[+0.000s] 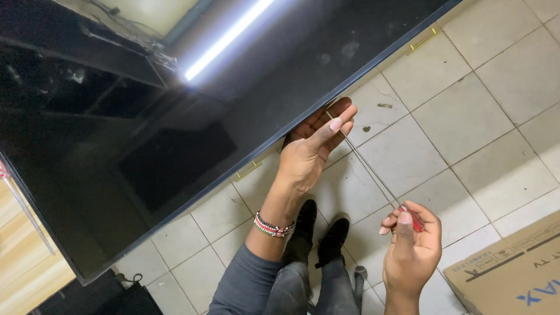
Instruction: Removing the front frame of a television by prying it with a screwdriver along the edges.
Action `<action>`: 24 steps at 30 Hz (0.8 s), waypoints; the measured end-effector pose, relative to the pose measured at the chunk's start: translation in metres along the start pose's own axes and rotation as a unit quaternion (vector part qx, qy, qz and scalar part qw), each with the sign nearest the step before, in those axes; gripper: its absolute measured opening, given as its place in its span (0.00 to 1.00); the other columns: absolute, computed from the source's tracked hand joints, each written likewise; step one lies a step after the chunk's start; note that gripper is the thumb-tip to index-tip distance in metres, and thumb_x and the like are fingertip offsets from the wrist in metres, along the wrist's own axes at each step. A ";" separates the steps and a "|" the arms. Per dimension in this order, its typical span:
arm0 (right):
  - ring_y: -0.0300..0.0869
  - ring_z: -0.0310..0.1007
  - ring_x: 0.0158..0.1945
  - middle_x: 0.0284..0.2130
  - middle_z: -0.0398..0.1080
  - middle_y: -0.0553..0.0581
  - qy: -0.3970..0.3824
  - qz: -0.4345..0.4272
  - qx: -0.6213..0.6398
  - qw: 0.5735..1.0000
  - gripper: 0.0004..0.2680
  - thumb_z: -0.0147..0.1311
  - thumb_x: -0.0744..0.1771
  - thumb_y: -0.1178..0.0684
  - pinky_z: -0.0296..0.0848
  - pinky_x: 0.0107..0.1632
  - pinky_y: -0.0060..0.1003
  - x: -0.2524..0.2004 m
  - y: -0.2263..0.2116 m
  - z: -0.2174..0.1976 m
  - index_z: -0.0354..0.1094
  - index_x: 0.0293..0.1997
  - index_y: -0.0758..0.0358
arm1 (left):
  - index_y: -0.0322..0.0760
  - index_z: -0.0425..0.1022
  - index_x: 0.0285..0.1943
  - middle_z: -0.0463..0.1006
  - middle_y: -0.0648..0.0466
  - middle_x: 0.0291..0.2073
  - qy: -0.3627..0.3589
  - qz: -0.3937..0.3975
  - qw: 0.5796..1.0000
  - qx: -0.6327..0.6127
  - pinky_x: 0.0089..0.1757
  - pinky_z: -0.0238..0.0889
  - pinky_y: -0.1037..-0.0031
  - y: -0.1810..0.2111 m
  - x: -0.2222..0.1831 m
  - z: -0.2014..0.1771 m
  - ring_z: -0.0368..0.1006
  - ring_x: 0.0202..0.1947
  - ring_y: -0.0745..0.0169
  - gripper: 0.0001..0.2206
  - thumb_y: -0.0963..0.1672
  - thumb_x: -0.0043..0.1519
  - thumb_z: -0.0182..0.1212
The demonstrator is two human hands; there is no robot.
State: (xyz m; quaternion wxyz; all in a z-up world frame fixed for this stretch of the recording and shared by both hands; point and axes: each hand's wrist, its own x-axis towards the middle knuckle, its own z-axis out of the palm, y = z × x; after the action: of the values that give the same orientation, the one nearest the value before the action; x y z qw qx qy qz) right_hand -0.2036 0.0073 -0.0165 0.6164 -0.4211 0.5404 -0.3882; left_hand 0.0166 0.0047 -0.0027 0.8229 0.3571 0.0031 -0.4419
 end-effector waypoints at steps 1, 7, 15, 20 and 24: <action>0.43 0.70 0.35 0.37 0.67 0.61 -0.001 0.001 0.002 1.000 0.10 0.53 0.71 0.54 0.71 0.36 0.33 0.000 -0.001 -0.001 0.64 0.56 0.68 | 0.25 0.72 0.60 0.76 0.36 0.59 -0.001 -0.010 1.000 0.006 0.60 0.70 0.60 0.002 -0.001 0.000 0.71 0.63 0.35 0.17 0.39 0.63 0.63; 0.42 0.68 0.31 0.33 0.67 0.59 -0.013 0.015 0.001 1.000 0.10 0.53 0.71 0.52 0.69 0.33 0.33 -0.007 0.003 -0.017 0.65 0.55 0.67 | 0.21 0.69 0.66 0.74 0.33 0.60 0.075 -0.078 0.994 -0.013 0.60 0.69 0.58 0.005 -0.019 0.006 0.73 0.60 0.39 0.24 0.45 0.64 0.58; 0.41 0.60 0.17 0.19 0.63 0.58 -0.051 0.077 -0.059 0.994 0.16 0.53 0.70 0.42 0.56 0.22 0.30 -0.037 0.012 -0.033 0.67 0.48 0.70 | 0.25 0.71 0.63 0.79 0.39 0.53 0.187 -0.064 0.975 -0.101 0.56 0.72 0.60 -0.016 -0.067 -0.021 0.76 0.54 0.45 0.24 0.48 0.64 0.61; 0.42 0.60 0.17 0.25 0.68 0.67 -0.072 0.067 -0.113 0.989 0.18 0.53 0.70 0.43 0.59 0.21 0.30 -0.050 0.020 -0.041 0.66 0.50 0.76 | 0.20 0.66 0.68 0.74 0.32 0.60 0.168 -0.041 0.982 -0.075 0.61 0.68 0.59 -0.010 -0.095 -0.024 0.72 0.61 0.39 0.25 0.41 0.62 0.57; 0.43 0.61 0.17 0.25 0.67 0.69 -0.087 0.063 -0.117 0.987 0.18 0.53 0.70 0.43 0.58 0.21 0.31 -0.052 0.038 -0.033 0.65 0.50 0.75 | 0.22 0.68 0.69 0.74 0.34 0.60 0.144 -0.023 0.988 -0.049 0.61 0.69 0.60 -0.008 -0.097 -0.046 0.73 0.61 0.41 0.25 0.43 0.64 0.60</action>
State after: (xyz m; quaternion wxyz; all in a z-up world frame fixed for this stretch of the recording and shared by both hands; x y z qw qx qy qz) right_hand -0.2418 0.0652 -0.0365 0.6305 -0.4877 0.5521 -0.2447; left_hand -0.0336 0.0995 -0.0105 0.8201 0.3763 0.1510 -0.4037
